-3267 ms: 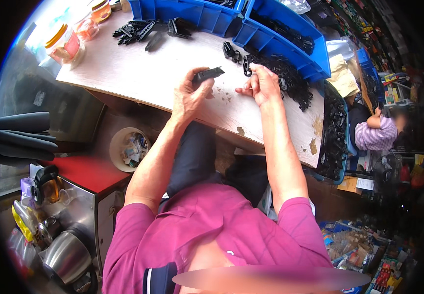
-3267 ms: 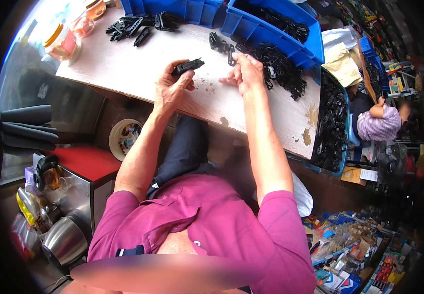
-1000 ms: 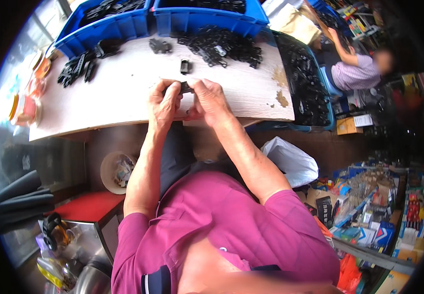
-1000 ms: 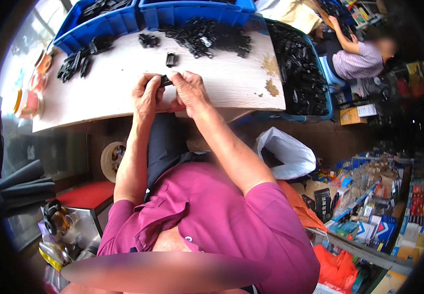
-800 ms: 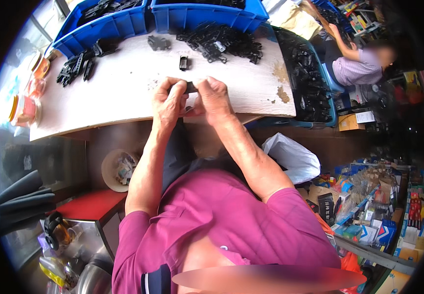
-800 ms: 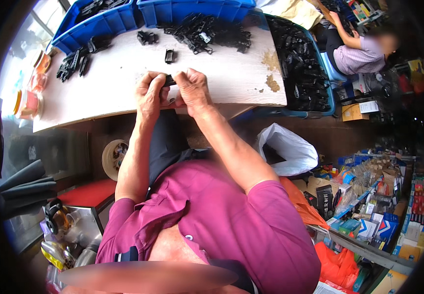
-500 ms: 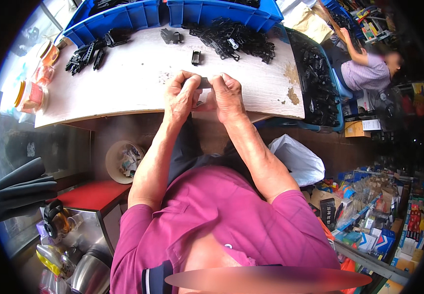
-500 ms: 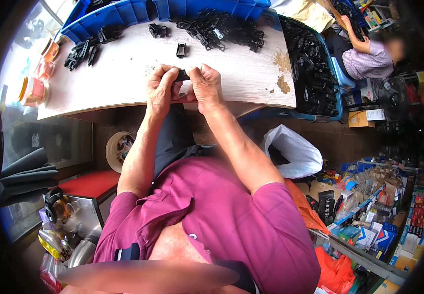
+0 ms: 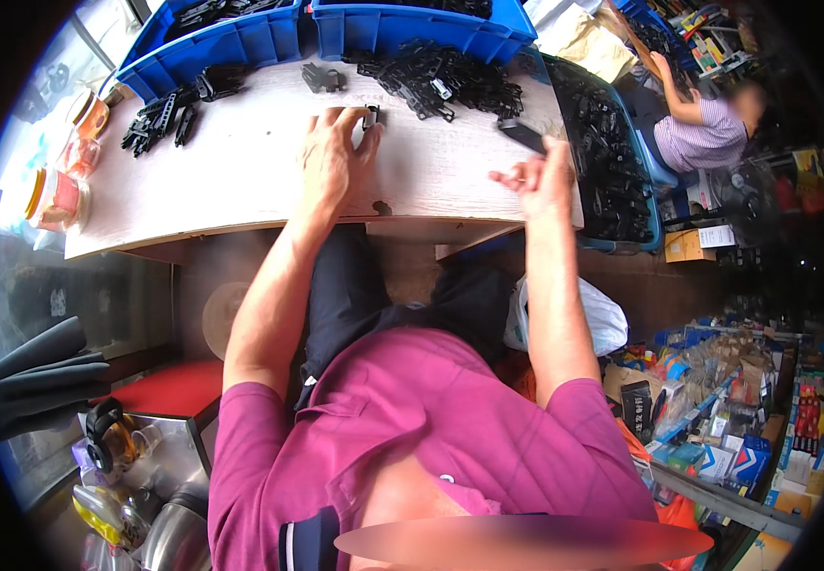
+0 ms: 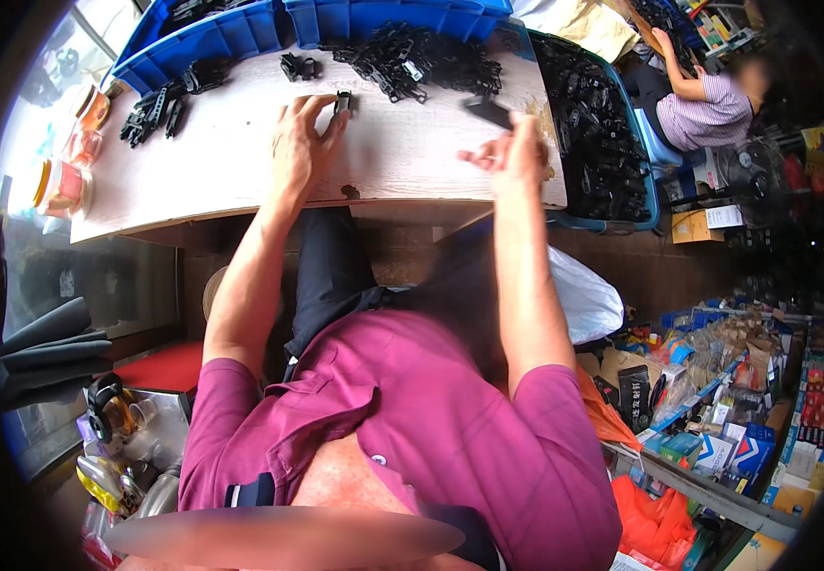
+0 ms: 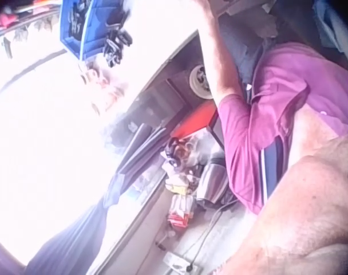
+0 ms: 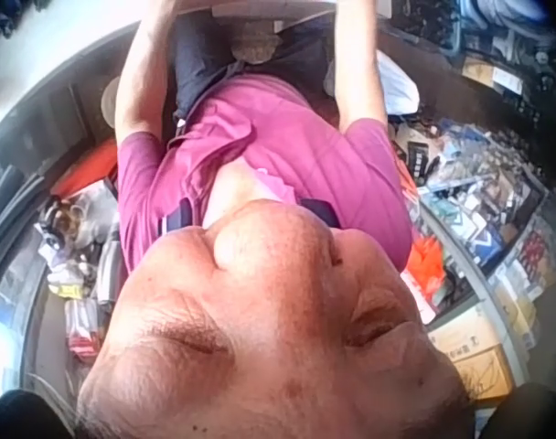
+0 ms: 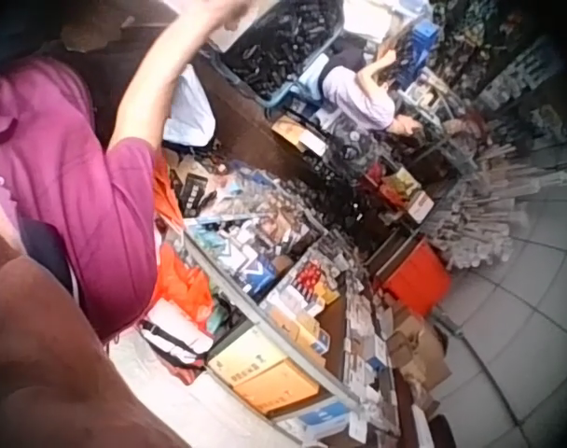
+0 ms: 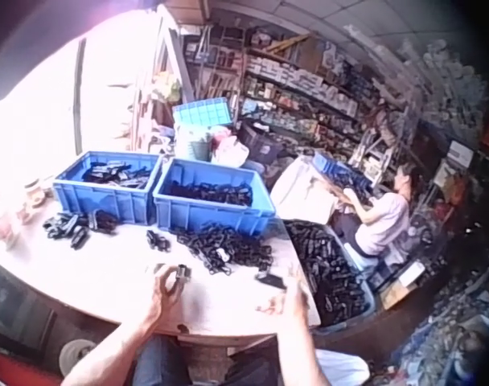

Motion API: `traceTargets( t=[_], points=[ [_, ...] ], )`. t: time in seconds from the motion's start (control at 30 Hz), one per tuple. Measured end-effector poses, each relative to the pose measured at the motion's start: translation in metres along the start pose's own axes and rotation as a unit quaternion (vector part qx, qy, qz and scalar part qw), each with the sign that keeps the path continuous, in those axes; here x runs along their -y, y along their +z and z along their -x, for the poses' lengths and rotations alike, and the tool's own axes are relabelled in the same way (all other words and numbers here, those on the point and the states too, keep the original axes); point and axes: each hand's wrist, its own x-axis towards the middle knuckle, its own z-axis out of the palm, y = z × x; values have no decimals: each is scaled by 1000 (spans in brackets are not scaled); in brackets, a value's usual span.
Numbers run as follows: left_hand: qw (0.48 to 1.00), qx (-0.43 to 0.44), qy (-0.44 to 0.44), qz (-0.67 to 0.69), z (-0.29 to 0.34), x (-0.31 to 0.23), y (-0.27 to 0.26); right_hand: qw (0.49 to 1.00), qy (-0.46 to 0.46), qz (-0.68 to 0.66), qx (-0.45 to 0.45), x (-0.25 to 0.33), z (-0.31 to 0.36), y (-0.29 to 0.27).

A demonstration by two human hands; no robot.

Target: The person assembles small plastic parts by hand on a workbench, taking them from storage bins and fitting them together.

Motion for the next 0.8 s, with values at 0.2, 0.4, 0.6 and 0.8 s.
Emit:
traceTargets(
  t=[0.2, 0.4, 0.6, 0.8],
  points=[
    [983, 78, 52, -160, -15, 7, 8, 980, -50, 43, -185, 41, -29, -22],
    [993, 47, 49, -98, -10, 9, -2, 985, -8, 170, -20, 2, -25, 15],
    [992, -109, -21, 63, -13, 37, -20, 931, 24, 360, 58, -20, -20, 65],
    [924, -202, -37, -323, -43, 146, -106, 873, -38, 483, 63, -32, -33, 79]
  ],
)
